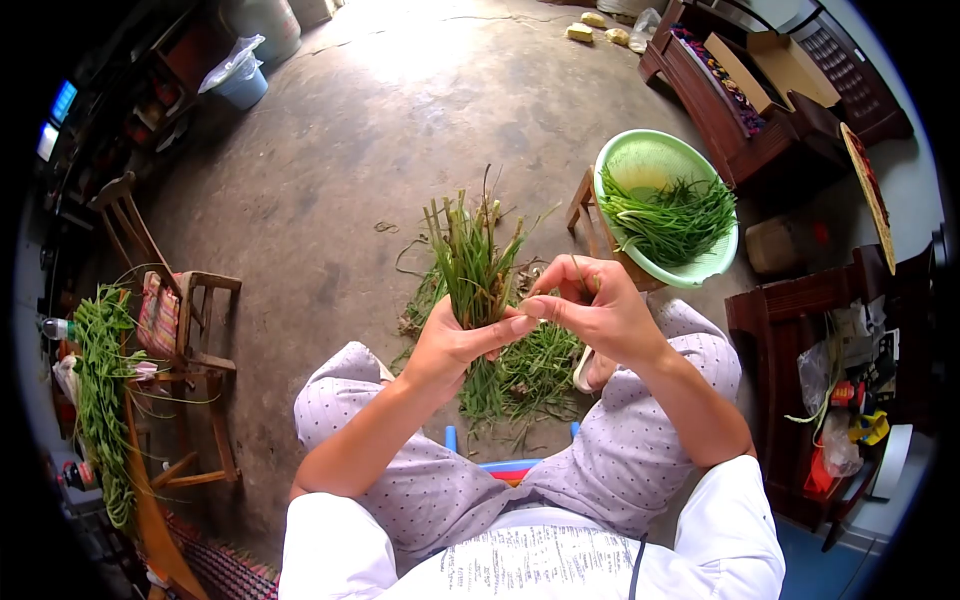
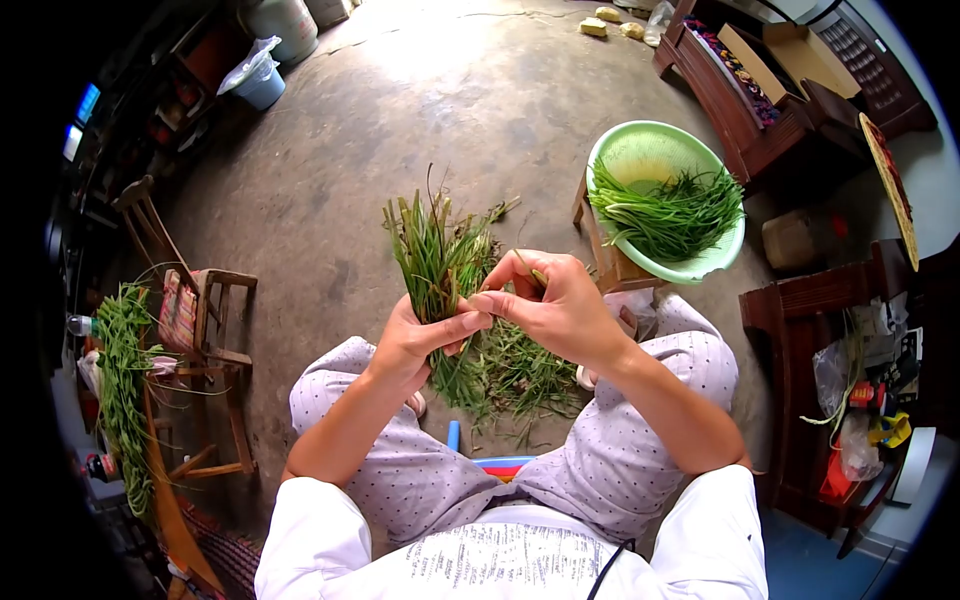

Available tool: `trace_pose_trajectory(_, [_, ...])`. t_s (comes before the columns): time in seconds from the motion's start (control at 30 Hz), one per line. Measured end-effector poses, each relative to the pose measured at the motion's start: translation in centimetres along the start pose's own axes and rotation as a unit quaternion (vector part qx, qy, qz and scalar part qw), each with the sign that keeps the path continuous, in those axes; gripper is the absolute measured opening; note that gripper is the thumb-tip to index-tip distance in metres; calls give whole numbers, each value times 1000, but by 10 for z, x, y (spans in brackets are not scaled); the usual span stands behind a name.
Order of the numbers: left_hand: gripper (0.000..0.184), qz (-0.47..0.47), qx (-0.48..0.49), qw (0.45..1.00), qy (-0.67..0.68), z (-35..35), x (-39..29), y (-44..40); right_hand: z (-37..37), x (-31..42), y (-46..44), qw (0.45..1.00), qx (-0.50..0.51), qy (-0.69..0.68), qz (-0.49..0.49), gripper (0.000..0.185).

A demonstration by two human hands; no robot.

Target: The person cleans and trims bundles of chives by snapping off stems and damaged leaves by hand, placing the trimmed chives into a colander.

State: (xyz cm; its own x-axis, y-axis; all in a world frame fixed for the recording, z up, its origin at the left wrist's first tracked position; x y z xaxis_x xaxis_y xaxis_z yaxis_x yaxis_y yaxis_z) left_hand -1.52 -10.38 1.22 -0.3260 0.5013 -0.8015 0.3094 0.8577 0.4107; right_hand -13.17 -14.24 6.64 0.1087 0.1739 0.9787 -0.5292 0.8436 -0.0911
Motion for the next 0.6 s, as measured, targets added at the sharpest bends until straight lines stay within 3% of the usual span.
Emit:
trace_pose_trajectory(0.07, [21,7,10,1000,-3,-3,-1,-1,-1,1,0,999,0,-35,1,11])
trace_pose_trajectory(0.13, [20,12,27,1000,-1,-5,-2,-1,3,19,0,993,-22,75,84,10])
trace_pose_trajectory(0.23, [21,38,33,998,31,-6,1,-1,8,32,0,977,-61,127,161,14])
trace_pose_trajectory(0.37, [23,55,50,996,53,-2,7,-4,12,28,3,975,-93,136,146,23])
trace_pose_trajectory(0.47, [26,61,52,995,57,-2,9,-3,16,21,2,983,-49,146,100,21])
trace_pose_trajectory(0.53, [27,65,62,994,59,-3,10,-2,8,15,3,998,-18,54,22,20])
trace_pose_trajectory(0.6, [28,57,65,994,61,-5,9,-3,2,15,2,999,-7,45,25,19])
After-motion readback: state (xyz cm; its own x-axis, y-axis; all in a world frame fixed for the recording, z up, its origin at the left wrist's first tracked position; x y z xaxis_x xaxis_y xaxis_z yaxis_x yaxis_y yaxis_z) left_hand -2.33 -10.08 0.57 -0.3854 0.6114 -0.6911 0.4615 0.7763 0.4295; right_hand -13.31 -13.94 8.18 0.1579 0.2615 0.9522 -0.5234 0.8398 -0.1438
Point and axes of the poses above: each hand's wrist, its own y-axis away from the middle knuckle, its own z-axis out of the back of the hand, x = y × z, the point moved 9 cm from there along -y, towards the middle knuckle, and after that the axes turned 10 degrees about z, right-handed, at the moved point
